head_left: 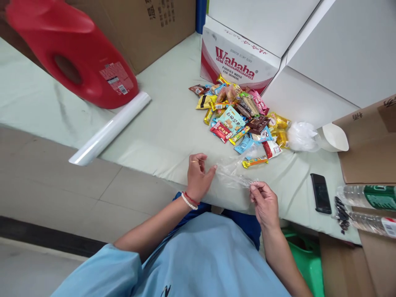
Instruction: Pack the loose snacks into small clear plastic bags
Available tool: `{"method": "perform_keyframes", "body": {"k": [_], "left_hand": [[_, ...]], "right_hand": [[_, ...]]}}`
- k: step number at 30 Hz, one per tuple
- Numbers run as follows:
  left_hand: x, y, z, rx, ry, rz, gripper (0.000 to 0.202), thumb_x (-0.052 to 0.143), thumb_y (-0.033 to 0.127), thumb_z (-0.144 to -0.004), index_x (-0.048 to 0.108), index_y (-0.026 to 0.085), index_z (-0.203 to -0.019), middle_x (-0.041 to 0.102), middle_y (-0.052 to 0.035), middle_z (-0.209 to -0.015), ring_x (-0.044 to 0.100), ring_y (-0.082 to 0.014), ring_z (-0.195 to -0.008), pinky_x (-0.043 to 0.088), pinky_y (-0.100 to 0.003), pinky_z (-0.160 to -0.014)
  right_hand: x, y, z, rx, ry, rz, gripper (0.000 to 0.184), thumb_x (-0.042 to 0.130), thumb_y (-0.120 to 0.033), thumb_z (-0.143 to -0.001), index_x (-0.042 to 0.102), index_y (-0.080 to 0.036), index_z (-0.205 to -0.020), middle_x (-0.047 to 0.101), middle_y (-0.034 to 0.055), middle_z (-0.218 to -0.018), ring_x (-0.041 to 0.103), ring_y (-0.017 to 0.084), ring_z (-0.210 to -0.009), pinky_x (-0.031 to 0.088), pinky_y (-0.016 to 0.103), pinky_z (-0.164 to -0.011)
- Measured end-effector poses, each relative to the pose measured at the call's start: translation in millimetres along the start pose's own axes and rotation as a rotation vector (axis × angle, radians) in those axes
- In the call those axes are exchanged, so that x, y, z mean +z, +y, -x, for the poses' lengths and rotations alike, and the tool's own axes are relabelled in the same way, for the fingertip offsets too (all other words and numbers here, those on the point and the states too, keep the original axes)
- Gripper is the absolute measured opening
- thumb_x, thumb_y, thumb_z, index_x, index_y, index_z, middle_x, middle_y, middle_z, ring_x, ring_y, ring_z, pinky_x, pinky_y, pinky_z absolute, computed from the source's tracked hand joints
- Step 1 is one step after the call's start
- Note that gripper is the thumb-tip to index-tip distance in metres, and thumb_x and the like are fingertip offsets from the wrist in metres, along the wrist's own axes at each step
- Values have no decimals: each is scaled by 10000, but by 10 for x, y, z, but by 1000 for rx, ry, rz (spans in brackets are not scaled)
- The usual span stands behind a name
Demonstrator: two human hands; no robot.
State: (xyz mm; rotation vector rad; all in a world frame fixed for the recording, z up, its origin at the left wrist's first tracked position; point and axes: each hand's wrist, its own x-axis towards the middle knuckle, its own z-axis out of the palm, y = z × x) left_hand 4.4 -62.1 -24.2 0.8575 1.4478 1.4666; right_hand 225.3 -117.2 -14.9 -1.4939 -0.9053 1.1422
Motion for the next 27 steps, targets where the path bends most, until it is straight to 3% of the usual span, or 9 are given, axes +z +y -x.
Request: {"method": "perform_keyframes", "body": {"k": [1, 3, 6, 8, 11, 14, 19, 23, 27], "left_hand": [[-12, 53, 23, 104, -34, -49, 296, 839, 237, -708, 667, 255, -949, 621, -42, -1004, 547, -187, -835, 483, -328, -820], [-12, 166, 68, 271, -267, -109, 131, 790, 242, -771, 718, 270, -877, 662, -81, -1029, 572, -256, -980, 456, -408, -967], [58, 248, 116, 413, -700, -174, 45, 708, 262, -854, 751, 274, -859, 713, -97, -943, 617, -274, -978, 437, -450, -996], [134, 201, 138, 526, -845, -276, 105, 660, 271, -890, 760, 265, -921, 733, -94, -973, 629, -273, -999, 431, -459, -978], [234, 35, 168, 715, -845, -513, 217, 607, 313, -934, 740, 243, -1091, 701, -118, -1234, 581, -311, -1159, 411, -492, -969], [288, -98, 193, 739, -758, -616, 405, 631, 442, -933, 665, 216, -1267, 609, -165, -1374, 561, -324, -1193, 425, -485, -943], [331, -87, 215, 662, -727, -500, 332, 590, 441, -956, 655, 180, -1152, 690, -135, -1163, 610, -263, -1099, 428, -424, -922], [399, -24, 213, 691, -765, -462, 345, 635, 470, -943, 685, 206, -1159, 726, -109, -1139, 614, -266, -1110, 396, -444, -962], [449, 10, 152, 630, -818, -322, 222, 592, 381, -985, 726, 212, -932, 740, -75, -955, 615, -242, -1053, 419, -409, -960]], "right_hand": [[-4, 3, -1, -4, -3, 2, 272, 822, -432, -803, 713, -209, -913, 639, 0, -761, 505, 108, -592, 433, 228, -507], [-16, 5, -4, -21, -17, 11, 252, 815, -419, -819, 707, -209, -907, 640, -3, -763, 505, 107, -599, 431, 228, -521], [-19, -3, -1, -55, -49, 31, 231, 797, -411, -847, 694, -206, -872, 620, -19, -727, 492, 100, -592, 418, 225, -536], [-9, -16, 8, -67, -62, 38, 237, 791, -419, -854, 694, -204, -871, 611, -22, -716, 491, 99, -589, 417, 226, -539], [6, -31, 25, -70, -42, 26, 264, 798, -443, -839, 700, -205, -897, 635, -9, -760, 501, 101, -590, 426, 231, -531], [2, -34, 39, -54, -19, 0, 274, 819, -444, -813, 705, -211, -904, 650, 1, -795, 504, 98, -589, 430, 230, -518], [-5, -49, 61, -32, -23, -37, 273, 830, -440, -797, 702, -213, -877, 646, 3, -803, 502, 93, -582, 424, 226, -500], [28, -106, 64, -17, -46, -57, 290, 836, -447, -786, 690, -209, -863, 637, -1, -797, 497, 85, -568, 415, 219, -488], [45, -179, 40, -9, -37, -92, 289, 854, -432, -768, 689, -213, -862, 607, -17, -737, 485, 81, -560, 401, 205, -481]]}}
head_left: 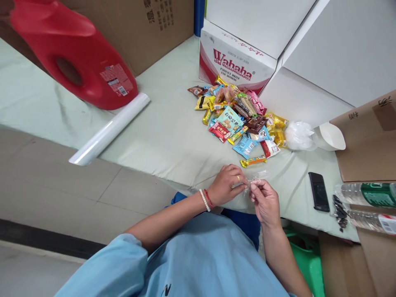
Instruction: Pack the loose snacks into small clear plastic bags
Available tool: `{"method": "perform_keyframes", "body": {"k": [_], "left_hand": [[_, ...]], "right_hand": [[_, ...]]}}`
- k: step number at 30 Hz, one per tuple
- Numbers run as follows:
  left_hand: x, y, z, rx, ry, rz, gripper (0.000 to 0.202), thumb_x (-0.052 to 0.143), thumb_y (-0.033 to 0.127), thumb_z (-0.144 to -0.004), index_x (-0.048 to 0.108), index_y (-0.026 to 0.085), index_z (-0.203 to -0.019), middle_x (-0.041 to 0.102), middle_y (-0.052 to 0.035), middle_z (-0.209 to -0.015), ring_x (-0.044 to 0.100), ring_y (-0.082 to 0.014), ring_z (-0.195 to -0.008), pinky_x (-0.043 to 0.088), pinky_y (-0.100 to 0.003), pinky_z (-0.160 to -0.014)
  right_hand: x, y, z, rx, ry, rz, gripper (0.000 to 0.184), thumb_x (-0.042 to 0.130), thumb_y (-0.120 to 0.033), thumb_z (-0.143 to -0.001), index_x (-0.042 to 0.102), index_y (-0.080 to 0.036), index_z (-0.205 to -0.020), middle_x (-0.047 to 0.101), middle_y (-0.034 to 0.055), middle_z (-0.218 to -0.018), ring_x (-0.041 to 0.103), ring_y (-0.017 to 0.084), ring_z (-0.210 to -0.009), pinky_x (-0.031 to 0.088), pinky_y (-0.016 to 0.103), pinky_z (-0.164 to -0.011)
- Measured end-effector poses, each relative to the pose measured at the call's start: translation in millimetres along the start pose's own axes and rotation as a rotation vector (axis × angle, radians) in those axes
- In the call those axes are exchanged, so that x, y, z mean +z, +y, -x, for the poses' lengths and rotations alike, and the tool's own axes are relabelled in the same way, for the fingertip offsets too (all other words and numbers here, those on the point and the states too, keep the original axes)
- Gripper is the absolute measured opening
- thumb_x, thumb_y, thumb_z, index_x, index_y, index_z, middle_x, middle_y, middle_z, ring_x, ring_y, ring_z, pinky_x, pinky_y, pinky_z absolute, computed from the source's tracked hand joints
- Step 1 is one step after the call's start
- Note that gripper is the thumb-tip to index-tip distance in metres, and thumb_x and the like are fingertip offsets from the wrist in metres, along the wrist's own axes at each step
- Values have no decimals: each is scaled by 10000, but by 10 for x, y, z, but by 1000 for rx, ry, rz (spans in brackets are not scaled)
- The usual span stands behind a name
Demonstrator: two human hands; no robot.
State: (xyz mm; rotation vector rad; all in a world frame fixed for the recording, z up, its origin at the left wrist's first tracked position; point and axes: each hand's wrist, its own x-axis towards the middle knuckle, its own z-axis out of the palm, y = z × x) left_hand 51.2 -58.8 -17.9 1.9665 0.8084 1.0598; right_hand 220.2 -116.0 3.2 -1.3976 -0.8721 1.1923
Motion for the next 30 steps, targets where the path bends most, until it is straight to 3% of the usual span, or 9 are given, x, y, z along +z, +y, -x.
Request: {"method": "perform_keyframes", "body": {"k": [3, 6, 10, 16, 19, 23, 28, 30], "left_hand": [[-56, -43, -28, -100, 17, 215, 248, 620, 410, -965, 703, 200, -862, 718, -67, -884, 621, -210, -933, 459, -366, -913], [-115, -99, -18, -311, 62, 446, 293, 666, 475, -919, 667, 188, -859, 695, -43, -854, 615, -172, -831, 475, -313, -813], [-228, -184, 13, -489, 233, 705, 326, 724, 488, -865, 599, 187, -855, 706, -33, -871, 629, -147, -821, 469, -266, -751], [-667, -331, 142, -642, 546, 1126, 330, 818, 348, -783, 533, 206, -870, 771, -55, -1022, 736, -194, -959, 543, -301, -815], [-891, -384, 281, -639, 662, 1188, 274, 811, 249, -763, 553, 198, -839, 785, -68, -1004, 750, -196, -968, 561, -325, -875], [-972, -391, 433, -635, 700, 1204, 214, 782, 199, -757, 575, 191, -811, 789, -75, -1005, 751, -192, -987, 566, -330, -900], [-802, -277, 422, -624, 646, 1173, 230, 795, 230, -755, 576, 196, -816, 776, -66, -1067, 739, -192, -1021, 546, -347, -957], [-746, -215, 412, -619, 599, 1150, 223, 787, 238, -764, 574, 198, -811, 767, -56, -1090, 733, -195, -1031, 528, -376, -1001]], "right_hand": [[-14, -35, -27, 16, -8, -12, 293, 858, -435, -761, 696, -211, -860, 583, -21, -706, 470, 78, -550, 388, 200, -473], [-31, -54, -52, 39, -14, -22, 286, 859, -430, -758, 703, -212, -857, 554, -27, -682, 454, 76, -546, 378, 195, -469], [-38, -82, -72, 55, -2, -44, 271, 863, -418, -759, 704, -216, -846, 547, -25, -693, 440, 77, -555, 372, 194, -474], [-117, -36, -27, -25, -55, 53, 234, 790, -437, -845, 673, -236, -871, 534, -28, -705, 451, 101, -568, 378, 234, -509], [-211, -4, -1, -7, -188, 238, 259, 736, -483, -888, 664, -235, -891, 539, -26, -696, 463, 116, -566, 390, 254, -531], [-277, -57, -71, 56, -413, 511, 372, 677, -585, -898, 692, -213, -898, 600, 16, -763, 540, 157, -671, 460, 278, -616], [-57, -84, -287, 18, -342, 585, 589, 765, -643, -782, 690, -224, -1188, 683, 112, -1229, 638, 266, -1094, 526, 375, -918], [106, -26, -387, 5, -364, 549, 623, 823, -597, -737, 684, -229, -1221, 687, 109, -1279, 633, 284, -1152, 500, 406, -986]]}}
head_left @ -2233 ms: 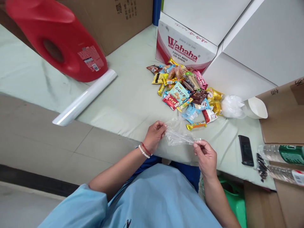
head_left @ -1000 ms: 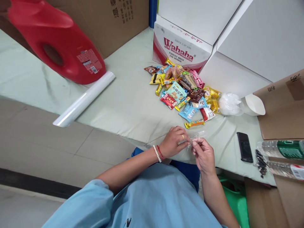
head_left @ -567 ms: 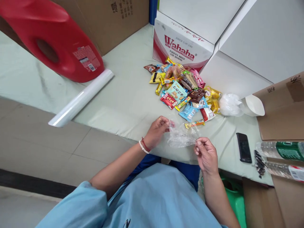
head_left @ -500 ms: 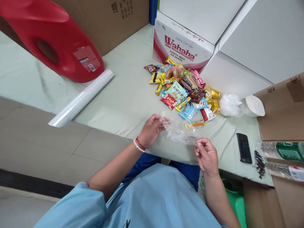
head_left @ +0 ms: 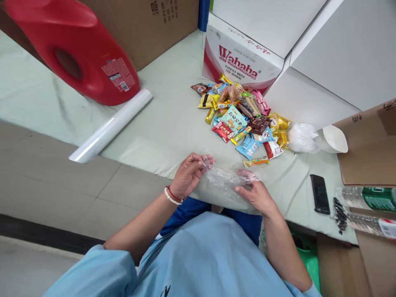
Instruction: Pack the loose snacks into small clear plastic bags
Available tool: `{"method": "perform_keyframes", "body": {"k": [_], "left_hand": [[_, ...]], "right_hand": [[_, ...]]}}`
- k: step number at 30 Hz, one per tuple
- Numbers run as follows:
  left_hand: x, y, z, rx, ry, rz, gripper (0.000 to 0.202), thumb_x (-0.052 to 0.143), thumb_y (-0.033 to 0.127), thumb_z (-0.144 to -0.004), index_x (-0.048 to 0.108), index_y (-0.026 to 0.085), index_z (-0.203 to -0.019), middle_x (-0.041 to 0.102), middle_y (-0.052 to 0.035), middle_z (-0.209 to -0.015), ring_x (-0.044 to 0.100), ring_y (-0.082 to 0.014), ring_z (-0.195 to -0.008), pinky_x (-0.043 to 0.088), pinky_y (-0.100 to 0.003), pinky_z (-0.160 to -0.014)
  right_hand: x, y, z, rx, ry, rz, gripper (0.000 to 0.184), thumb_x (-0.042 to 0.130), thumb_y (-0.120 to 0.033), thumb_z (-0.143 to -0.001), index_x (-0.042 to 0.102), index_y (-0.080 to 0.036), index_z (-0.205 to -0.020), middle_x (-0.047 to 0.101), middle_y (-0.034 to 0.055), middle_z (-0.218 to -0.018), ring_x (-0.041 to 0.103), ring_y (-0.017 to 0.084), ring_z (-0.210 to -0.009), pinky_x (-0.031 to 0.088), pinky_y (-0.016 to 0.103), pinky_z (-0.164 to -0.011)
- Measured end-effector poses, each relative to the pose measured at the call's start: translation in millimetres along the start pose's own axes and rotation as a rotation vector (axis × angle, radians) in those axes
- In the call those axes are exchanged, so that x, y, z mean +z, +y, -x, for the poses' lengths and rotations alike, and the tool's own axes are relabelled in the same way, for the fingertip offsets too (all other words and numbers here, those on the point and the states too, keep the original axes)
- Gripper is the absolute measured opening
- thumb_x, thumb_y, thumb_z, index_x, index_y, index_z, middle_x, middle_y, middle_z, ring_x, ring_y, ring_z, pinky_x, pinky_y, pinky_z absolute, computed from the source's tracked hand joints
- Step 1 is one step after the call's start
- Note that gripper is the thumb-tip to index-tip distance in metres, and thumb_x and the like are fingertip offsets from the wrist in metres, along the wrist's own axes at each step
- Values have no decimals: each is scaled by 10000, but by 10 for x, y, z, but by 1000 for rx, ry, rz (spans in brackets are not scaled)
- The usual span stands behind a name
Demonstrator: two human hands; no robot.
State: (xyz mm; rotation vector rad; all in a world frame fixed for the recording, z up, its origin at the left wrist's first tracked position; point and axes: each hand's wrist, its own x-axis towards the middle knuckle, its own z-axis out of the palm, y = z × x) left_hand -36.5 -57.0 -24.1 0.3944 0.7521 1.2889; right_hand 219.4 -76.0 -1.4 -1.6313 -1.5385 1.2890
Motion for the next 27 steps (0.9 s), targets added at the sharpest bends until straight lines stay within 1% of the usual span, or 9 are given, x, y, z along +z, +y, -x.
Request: {"method": "perform_keyframes", "body": {"k": [5, 7, 10, 13, 16, 18, 20, 24, 27], "left_hand": [[-104, 102, 163, -5, -5, -241, 159, 715, 256, -767, 572, 191, -792, 728, -97, -1181, 693, -240, -1097, 524, -400, -964], [-175, 206, 251, 104, 112, -425, 138, 671, 258, -779, 577, 201, -862, 701, -103, -1211, 663, -243, -1120, 523, -394, -937], [-115, 338, 371, 404, 224, -796, 209, 632, 296, -847, 581, 221, -1035, 659, -102, -1240, 613, -246, -1182, 496, -416, -989], [126, 327, 392, 592, 81, -1221, 403, 692, 414, -844, 591, 216, -1180, 640, -135, -1297, 565, -292, -1257, 441, -467, -1071], [308, 185, 254, 443, -84, -1455, 329, 689, 479, -833, 650, 208, -1017, 706, -89, -958, 637, -281, -999, 488, -412, -897], [312, 97, 112, 252, -161, -1417, 296, 604, 487, -885, 613, 212, -773, 590, -18, -664, 578, -204, -706, 447, -329, -701], [236, 63, -15, 134, -164, -1221, 383, 556, 517, -904, 555, 211, -673, 465, 26, -560, 452, -145, -565, 363, -283, -591], [-12, 130, -143, 87, 101, -823, 406, 585, 572, -868, 551, 204, -701, 401, 60, -542, 330, -103, -514, 270, -247, -512], [-186, 207, -142, 60, 287, -842, 362, 581, 540, -863, 549, 210, -720, 417, 56, -548, 350, -113, -514, 281, -254, -506]], "right_hand": [[220, -25, -312, -44, 129, -189, 380, 706, -563, -848, 718, -205, -978, 733, 50, -919, 651, 213, -853, 502, 333, -812], [238, -77, -344, -56, 132, -155, 360, 687, -553, -860, 714, -200, -921, 700, 26, -808, 605, 184, -736, 475, 300, -715], [267, -238, -309, -102, 99, -22, 315, 650, -513, -894, 717, -204, -898, 696, 24, -774, 594, 180, -699, 454, 295, -680], [330, -433, -262, -204, 39, 108, 259, 620, -446, -924, 727, -215, -877, 729, 38, -832, 629, 193, -770, 457, 305, -732], [339, -530, -272, -236, -26, 128, 286, 622, -464, -931, 730, -207, -865, 680, 16, -746, 576, 168, -697, 425, 289, -676], [270, -496, -306, -196, -46, 64, 354, 648, -531, -905, 714, -195, -813, 607, -6, -665, 496, 144, -626, 376, 274, -607], [153, -387, -338, -139, -46, -22, 421, 698, -603, -844, 692, -191, -757, 541, -23, -621, 425, 128, -591, 324, 265, -566], [-65, -77, -330, -8, 61, -188, 500, 778, -681, -720, 666, -194, -717, 493, -41, -597, 363, 115, -568, 289, 256, -549], [-111, 97, -291, 37, 158, -257, 496, 787, -671, -716, 657, -192, -706, 552, -23, -644, 420, 128, -605, 333, 258, -576]]}}
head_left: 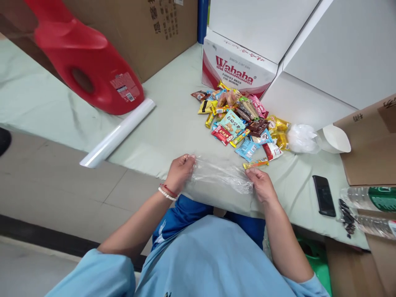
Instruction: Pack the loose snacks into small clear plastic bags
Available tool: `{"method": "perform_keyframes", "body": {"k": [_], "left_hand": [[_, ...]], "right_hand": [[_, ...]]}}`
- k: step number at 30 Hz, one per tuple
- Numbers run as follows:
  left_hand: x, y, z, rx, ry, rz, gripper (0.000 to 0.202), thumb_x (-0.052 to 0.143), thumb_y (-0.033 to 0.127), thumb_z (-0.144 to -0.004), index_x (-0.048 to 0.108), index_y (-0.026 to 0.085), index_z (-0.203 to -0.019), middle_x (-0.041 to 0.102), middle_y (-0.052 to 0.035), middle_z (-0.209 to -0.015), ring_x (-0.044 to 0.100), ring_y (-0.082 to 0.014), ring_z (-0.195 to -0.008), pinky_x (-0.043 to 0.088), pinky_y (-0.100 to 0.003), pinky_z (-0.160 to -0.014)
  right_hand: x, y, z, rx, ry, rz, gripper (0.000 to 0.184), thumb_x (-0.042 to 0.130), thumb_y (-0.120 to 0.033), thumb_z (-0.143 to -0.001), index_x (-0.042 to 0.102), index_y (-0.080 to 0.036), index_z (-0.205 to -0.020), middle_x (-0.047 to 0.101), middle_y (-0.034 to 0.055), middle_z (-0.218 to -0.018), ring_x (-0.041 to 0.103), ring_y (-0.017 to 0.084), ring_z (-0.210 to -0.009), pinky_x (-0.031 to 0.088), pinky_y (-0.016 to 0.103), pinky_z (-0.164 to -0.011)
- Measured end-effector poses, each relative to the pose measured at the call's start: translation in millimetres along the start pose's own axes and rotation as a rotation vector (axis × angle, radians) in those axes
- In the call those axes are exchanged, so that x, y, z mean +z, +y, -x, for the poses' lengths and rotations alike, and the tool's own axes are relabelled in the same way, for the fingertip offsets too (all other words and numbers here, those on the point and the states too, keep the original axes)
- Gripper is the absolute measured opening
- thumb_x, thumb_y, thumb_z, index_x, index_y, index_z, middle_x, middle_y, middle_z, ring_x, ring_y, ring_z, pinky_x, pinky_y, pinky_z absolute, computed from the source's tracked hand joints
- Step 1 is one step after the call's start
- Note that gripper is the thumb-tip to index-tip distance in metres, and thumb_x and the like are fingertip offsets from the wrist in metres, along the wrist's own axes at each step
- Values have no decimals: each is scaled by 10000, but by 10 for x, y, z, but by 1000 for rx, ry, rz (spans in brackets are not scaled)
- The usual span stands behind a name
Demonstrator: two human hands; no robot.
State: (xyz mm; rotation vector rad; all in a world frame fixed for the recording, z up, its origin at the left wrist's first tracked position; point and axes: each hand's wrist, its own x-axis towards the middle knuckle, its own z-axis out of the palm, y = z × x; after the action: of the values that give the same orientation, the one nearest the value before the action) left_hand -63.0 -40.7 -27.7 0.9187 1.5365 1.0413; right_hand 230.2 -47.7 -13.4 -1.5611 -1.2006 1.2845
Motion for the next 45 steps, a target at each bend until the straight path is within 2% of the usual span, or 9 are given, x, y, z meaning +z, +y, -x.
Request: {"method": "perform_keyframes", "body": {"k": [6, 10, 13, 21, 25, 31, 37, 41, 45], "left_hand": [[-99, 53, 183, 516, 351, -551, 257, 667, 258, -782, 653, 204, -1033, 644, -97, -1036, 598, -279, -1007, 489, -449, -906], [85, 184, 199, 960, -187, -733, 242, 542, 193, -919, 712, 251, -1081, 707, -102, -1146, 608, -273, -1171, 453, -464, -1023], [218, 152, -13, 890, -403, -854, 319, 506, 322, -990, 690, 222, -1231, 675, -139, -1343, 559, -294, -1323, 427, -483, -1087], [51, -264, -2, 796, -351, -1079, 586, 512, 468, -1007, 441, 267, -1553, 311, -161, -1684, 310, -330, -1555, 49, -642, -1253], [35, -265, 155, 789, -354, -1100, 671, 568, 564, -961, 420, 311, -1565, 292, -149, -1694, 276, -360, -1565, -23, -679, -1235], [61, -170, 13, 754, -318, -1035, 575, 488, 498, -1018, 422, 323, -1562, 365, -142, -1662, 379, -351, -1516, -50, -718, -1213], [-39, -232, -92, 793, -310, -1013, 574, 473, 436, -1032, 394, 282, -1579, 369, -143, -1658, 392, -326, -1516, -60, -686, -1236], [-32, -254, -83, 816, -295, -1030, 570, 465, 437, -1034, 403, 274, -1576, 375, -137, -1656, 394, -324, -1516, -39, -678, -1247], [-22, -250, -72, 819, -274, -1108, 571, 424, 471, -1043, 405, 268, -1577, 372, -117, -1661, 392, -309, -1518, 19, -676, -1258]], "right_hand": [[29, 134, -15, -35, 39, 125, 537, 662, -723, -814, 662, -193, -725, 483, -33, -581, 383, 134, -568, 315, 266, -548], [53, 133, -53, -89, -24, 199, 510, 617, -680, -879, 668, -190, -749, 481, -32, -600, 395, 134, -582, 306, 262, -549], [1, 111, -53, -98, -62, 218, 478, 657, -651, -861, 676, -182, -770, 481, -38, -603, 392, 127, -583, 312, 257, -558], [-648, 295, 215, 10, 150, 426, 448, 746, -601, -786, 746, -186, -954, 539, -45, -571, 438, 146, -530, 353, 271, -530], [-553, 134, 354, -214, 365, 588, 278, 692, -489, -892, 759, -242, -1001, 673, 36, -767, 566, 206, -678, 467, 328, -673], [26, -242, 422, -414, -455, 599, 214, 664, -244, -915, 796, -306, -1072, 709, 82, -1123, 663, 244, -1012, 542, 357, -880], [-269, -464, 284, -202, -942, 529, 244, 655, -277, -947, 781, -292, -1155, 778, 29, -974, 717, 200, -832, 565, 309, -757], [-263, -656, -403, -328, -448, 646, 187, 636, -346, -933, 788, -238, -921, 767, 45, -887, 688, 223, -782, 532, 350, -769], [133, -796, -1280, -448, 150, 900, 276, 625, -353, -911, 717, -176, -1102, 720, 143, -1103, 648, 290, -977, 502, 433, -916]]}}
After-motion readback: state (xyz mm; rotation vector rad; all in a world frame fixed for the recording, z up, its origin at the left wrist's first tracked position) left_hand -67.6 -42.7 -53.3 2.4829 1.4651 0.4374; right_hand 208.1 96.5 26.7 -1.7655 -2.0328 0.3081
